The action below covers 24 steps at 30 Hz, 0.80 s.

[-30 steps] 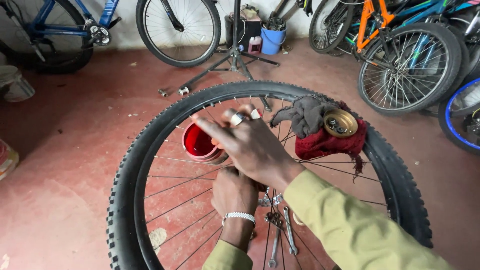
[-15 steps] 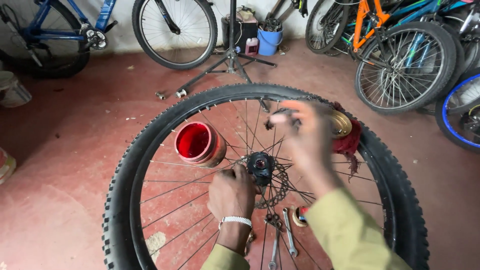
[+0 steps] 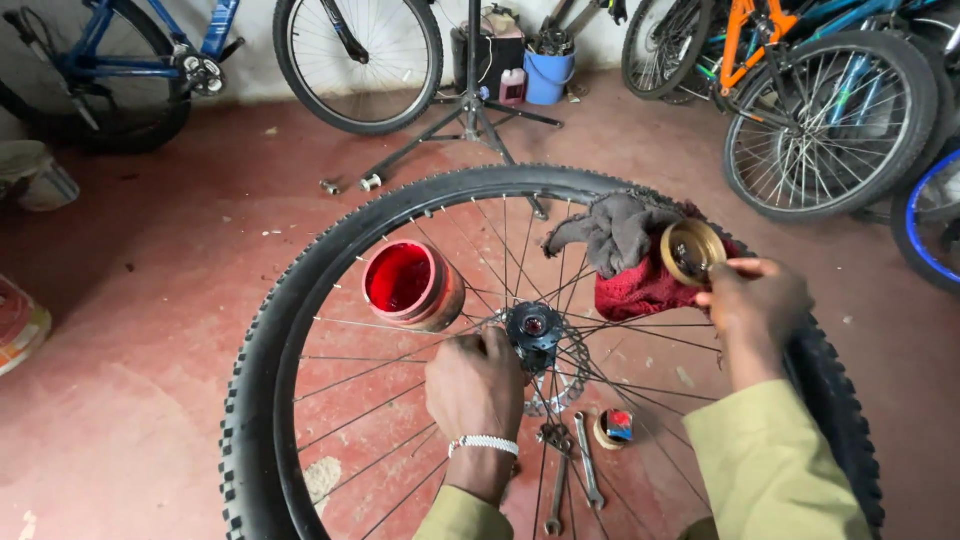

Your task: Applying grease and installing ball bearings into a bicycle wheel hub for maintenance.

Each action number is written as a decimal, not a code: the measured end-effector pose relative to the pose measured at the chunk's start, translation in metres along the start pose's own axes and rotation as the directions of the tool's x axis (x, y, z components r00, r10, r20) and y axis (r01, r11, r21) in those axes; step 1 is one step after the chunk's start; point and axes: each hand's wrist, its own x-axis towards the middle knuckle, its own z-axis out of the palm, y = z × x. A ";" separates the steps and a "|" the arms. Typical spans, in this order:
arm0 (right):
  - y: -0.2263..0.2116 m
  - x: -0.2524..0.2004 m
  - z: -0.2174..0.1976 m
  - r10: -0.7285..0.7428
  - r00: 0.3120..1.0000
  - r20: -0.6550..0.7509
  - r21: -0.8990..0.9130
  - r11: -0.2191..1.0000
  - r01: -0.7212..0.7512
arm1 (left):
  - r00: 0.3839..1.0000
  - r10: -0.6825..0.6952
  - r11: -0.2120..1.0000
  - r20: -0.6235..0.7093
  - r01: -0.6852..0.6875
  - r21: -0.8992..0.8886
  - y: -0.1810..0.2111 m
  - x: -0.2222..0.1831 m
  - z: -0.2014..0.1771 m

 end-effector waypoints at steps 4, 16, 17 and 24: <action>-0.030 -0.017 -0.010 0.001 1.000 0.008 -0.022 1.000 -0.001 | 0.996 0.039 0.999 -0.075 -0.039 -0.006 -0.003 0.003 0.002; -0.076 -0.110 0.030 -0.218 0.854 0.472 0.219 0.968 0.126 | 0.974 -0.094 0.949 0.206 0.150 -0.277 0.027 -0.014 -0.036; -0.077 -0.116 0.031 -0.231 0.830 0.508 0.149 0.973 0.179 | 0.967 -0.084 0.958 0.240 0.145 -0.248 0.030 -0.015 -0.040; -0.088 -0.126 0.035 -0.046 0.834 0.549 0.295 0.945 -0.142 | 0.945 -0.122 0.967 0.303 0.182 -0.180 0.023 -0.009 -0.037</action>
